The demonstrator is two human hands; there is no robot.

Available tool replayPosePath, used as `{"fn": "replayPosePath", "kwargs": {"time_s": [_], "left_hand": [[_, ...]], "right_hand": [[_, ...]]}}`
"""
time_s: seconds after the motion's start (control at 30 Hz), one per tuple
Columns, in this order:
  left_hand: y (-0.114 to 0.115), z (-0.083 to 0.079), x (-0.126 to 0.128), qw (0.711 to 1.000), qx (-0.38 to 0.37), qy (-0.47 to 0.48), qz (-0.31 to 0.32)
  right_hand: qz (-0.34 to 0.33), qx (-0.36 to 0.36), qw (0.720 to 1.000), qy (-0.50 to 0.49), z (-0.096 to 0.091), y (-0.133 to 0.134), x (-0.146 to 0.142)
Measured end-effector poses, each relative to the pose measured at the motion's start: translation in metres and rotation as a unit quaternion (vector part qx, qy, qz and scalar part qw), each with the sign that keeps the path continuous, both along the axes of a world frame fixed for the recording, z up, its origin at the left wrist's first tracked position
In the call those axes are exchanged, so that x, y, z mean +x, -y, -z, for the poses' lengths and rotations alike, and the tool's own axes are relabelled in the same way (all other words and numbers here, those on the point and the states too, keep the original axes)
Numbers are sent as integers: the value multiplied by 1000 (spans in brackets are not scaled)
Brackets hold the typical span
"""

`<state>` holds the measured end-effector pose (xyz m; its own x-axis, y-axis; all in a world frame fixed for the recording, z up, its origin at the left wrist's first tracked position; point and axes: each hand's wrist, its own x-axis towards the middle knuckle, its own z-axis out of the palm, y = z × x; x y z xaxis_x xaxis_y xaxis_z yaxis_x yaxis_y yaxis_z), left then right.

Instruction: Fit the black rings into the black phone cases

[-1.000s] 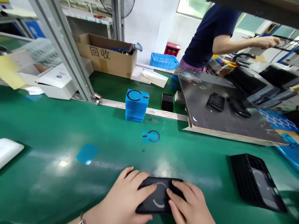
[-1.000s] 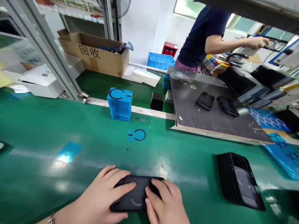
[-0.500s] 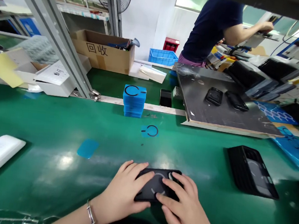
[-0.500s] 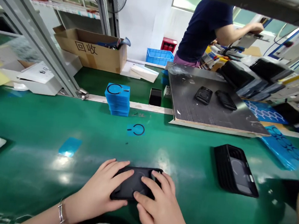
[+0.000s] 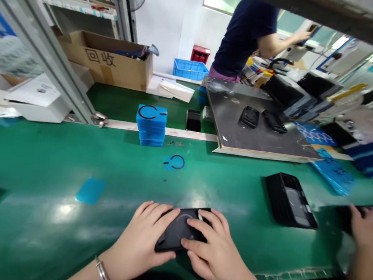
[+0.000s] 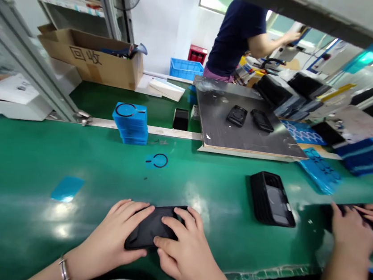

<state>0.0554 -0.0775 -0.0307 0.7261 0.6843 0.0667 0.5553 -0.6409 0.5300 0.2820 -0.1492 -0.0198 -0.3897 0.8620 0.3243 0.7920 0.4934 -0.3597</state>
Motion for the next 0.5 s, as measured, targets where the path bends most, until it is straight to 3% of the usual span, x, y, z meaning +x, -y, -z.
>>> {"fn": "replayPosePath", "kwargs": {"time_s": [0.1,0.27,0.4,0.5], "left_hand": [[0,-3,1,1000,-12,-17,12],[4,-7,9,999,-6,-48,23],[6,-10,24,997,5,-73,0],[6,-8,21,998,20,-58,3]], "right_hand": [[-1,20,999,-35,5,1,15],[198,14,971,-134,18,-15,58],[210,43,970,-113,-2,-55,81],[235,45,967,-90,-21,-108,99]]}}
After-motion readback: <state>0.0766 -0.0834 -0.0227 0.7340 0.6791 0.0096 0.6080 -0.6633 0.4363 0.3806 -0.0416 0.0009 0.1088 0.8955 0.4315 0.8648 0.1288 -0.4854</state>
